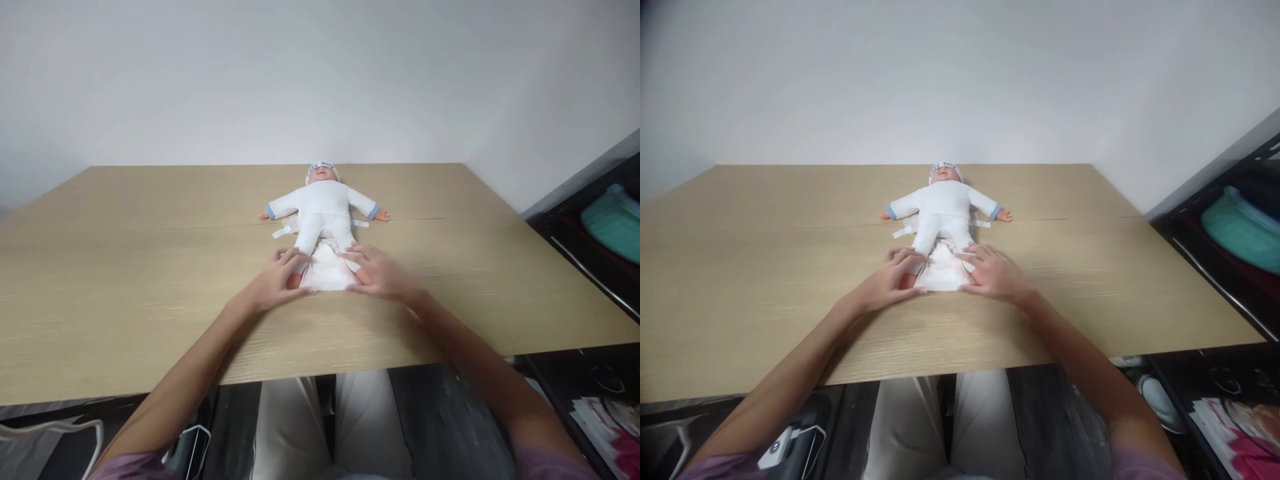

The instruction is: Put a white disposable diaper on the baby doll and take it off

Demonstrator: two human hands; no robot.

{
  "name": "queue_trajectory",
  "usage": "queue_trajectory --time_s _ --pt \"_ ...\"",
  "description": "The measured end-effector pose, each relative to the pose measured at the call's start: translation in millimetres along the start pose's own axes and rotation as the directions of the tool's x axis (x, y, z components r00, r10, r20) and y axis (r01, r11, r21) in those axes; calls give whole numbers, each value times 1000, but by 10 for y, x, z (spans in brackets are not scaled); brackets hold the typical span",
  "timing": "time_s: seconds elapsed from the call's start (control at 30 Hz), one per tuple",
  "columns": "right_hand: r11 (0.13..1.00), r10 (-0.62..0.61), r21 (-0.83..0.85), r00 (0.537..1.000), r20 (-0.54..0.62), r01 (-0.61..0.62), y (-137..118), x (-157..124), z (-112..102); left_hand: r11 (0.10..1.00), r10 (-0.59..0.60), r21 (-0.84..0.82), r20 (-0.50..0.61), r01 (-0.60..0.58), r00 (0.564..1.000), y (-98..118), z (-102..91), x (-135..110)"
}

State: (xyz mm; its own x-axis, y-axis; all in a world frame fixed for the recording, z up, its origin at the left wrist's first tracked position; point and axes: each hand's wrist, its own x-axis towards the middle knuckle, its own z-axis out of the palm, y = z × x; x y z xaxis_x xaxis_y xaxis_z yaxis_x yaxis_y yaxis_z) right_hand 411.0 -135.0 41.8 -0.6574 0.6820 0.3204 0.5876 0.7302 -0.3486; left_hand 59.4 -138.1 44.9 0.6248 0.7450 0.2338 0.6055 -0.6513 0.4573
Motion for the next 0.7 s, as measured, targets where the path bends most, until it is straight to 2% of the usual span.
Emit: queue_trajectory --time_s 0.1,0.2,0.27,0.37,0.5,0.57,0.63,0.7 --pt "987 16 -161 1000 -2 -16 -239 -40 109 996 9 95 -55 -4 998 87 127 22" --pt "981 32 -190 999 -23 -35 -261 -53 182 995 21 101 -87 -12 996 78 156 38" --pt "991 38 -124 998 -55 -44 -171 -22 180 999 9 49 -97 -4 995 48 106 68" --pt "994 95 65 988 -126 -87 43 131 110 996 -58 -80 -155 46 986 -30 -22 208" --pt "951 185 293 940 -288 -97 358 575 9 973 -137 -224 -346 59 928 -260 -182 641" --pt "919 235 387 898 -371 -81 523 868 2 940 -212 -331 -385 80 898 -432 -233 931" --pt "859 342 495 866 -364 -131 694 1159 27 868 -322 -482 -368 117 872 -618 -251 1221" --pt "758 461 617 844 -274 -213 858 1410 70 744 -430 -654 -315 135 846 -797 -227 1471"
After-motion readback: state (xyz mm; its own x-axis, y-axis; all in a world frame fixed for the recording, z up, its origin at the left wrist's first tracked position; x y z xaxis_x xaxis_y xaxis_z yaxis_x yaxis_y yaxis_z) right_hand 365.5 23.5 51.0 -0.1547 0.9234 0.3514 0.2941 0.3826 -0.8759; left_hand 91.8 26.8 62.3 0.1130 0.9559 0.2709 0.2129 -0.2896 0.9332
